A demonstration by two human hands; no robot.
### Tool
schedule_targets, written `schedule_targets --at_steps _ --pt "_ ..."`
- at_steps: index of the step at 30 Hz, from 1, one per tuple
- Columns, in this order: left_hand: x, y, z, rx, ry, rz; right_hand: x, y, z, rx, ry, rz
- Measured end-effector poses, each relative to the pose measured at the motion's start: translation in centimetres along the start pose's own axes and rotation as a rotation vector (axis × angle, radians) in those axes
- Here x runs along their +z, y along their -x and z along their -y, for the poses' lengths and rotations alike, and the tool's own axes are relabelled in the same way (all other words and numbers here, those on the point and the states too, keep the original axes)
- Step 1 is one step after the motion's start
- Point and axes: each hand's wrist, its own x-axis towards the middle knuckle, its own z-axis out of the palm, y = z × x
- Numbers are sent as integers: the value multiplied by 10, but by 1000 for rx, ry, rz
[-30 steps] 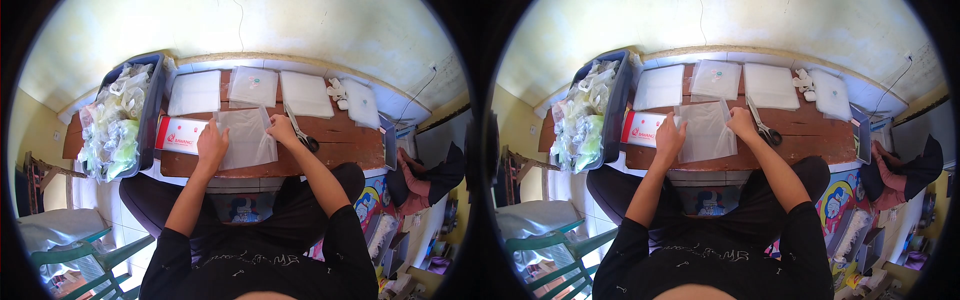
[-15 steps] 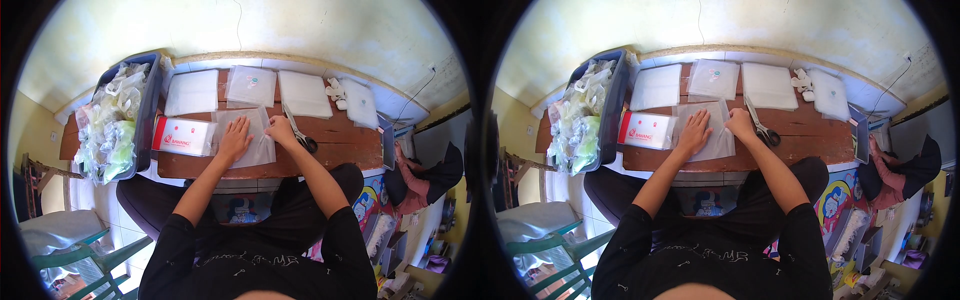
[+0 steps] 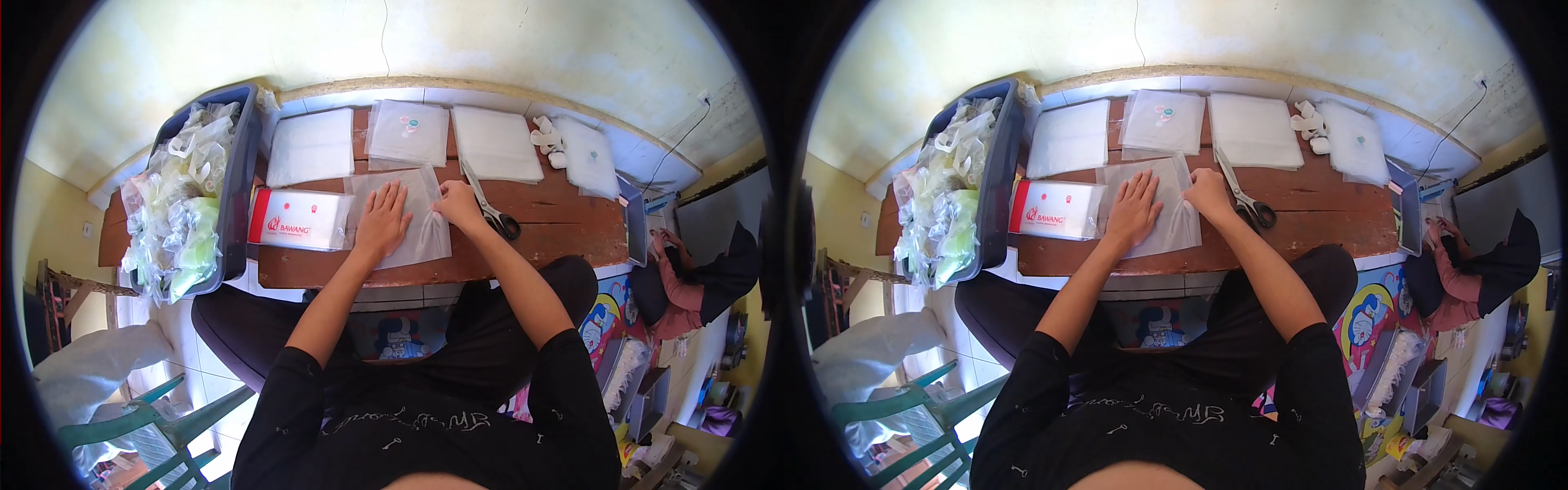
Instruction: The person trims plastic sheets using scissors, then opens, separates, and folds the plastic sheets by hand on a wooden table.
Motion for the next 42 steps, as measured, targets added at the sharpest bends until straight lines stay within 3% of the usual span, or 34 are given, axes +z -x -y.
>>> schedule_targets --at_steps 5,8,10,13,28,42 --pt "-1 -2 -1 -4 -6 14 -9 7 12 28 26 37" --pt "0 -2 0 -1 -20 8 -4 18 26 -9 117 -94" --pt "1 -2 -1 -7 -26 2 3 25 34 -312 166 -225" --pt "4 -1 2 -2 -35 -1 26 27 37 -416 94 -83" --pt "4 -1 3 -12 -29 16 54 11 12 -339 555 -104" --pt "1 -2 -2 -30 -39 29 36 21 -1 -318 616 -65"
